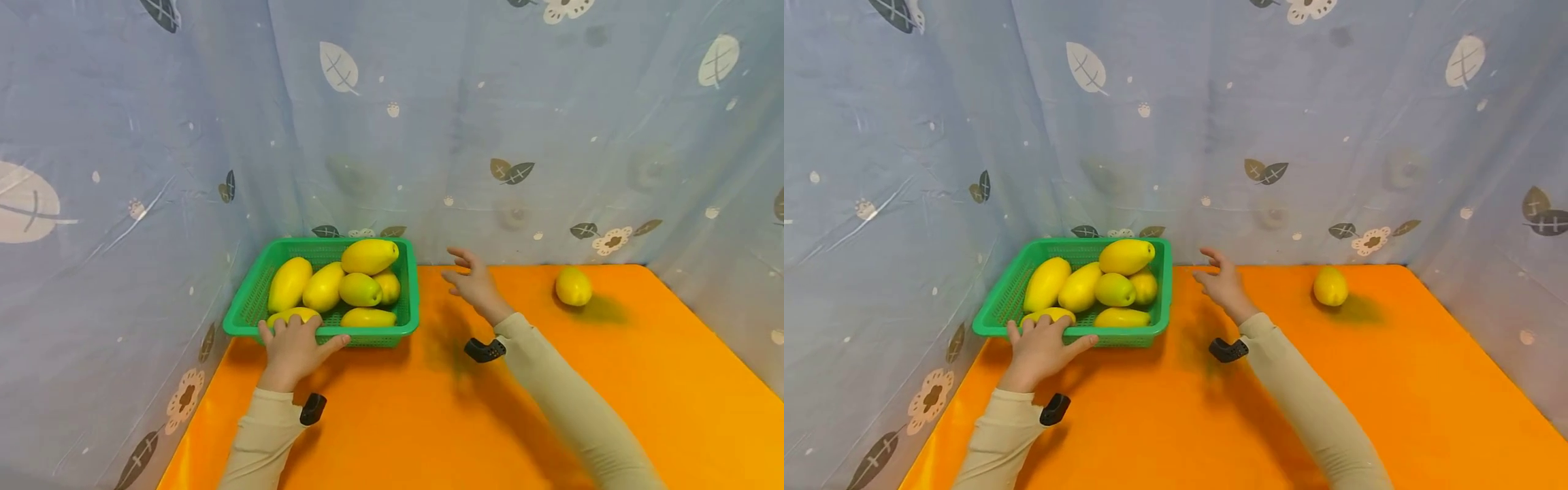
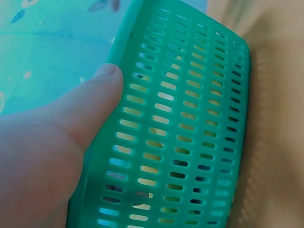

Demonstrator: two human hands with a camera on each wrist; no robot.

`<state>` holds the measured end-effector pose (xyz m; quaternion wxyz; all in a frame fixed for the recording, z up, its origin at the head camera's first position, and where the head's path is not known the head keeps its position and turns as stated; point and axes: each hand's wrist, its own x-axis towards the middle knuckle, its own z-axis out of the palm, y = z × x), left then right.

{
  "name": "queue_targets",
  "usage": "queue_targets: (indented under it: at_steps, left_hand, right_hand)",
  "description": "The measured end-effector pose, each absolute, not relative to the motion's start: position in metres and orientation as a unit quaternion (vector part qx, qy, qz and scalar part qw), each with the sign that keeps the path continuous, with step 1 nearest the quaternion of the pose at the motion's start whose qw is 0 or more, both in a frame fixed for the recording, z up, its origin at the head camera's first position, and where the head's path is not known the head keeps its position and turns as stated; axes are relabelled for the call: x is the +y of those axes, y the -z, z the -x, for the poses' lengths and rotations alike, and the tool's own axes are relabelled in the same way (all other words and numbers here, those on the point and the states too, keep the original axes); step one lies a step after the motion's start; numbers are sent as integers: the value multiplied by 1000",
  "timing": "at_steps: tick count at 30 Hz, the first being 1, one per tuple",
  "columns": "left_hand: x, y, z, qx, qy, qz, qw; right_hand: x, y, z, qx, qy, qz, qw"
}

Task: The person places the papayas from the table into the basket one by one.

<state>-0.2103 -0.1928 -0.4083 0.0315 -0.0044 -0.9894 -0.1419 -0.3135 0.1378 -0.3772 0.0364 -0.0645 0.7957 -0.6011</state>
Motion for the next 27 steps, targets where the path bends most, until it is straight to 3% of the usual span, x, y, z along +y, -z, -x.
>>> queue_targets:
  at_steps: [6, 13, 20, 27]
  left_hand:
    - [-201, 406, 209, -988, 149, 5, 27]
    - [-195, 408, 209, -988, 152, 14, 24]
    - [-198, 408, 210, -988, 148, 15, 30]
    - [-195, 407, 210, -989, 144, 13, 22]
  right_hand:
    - [221, 380, 314, 817, 576, 10, 20]
    - [317, 375, 315, 847, 517, -108, -49]
    - [357, 376, 321, 852, 495, -148, -80]
    - [372, 399, 323, 881, 444, -153, -56]
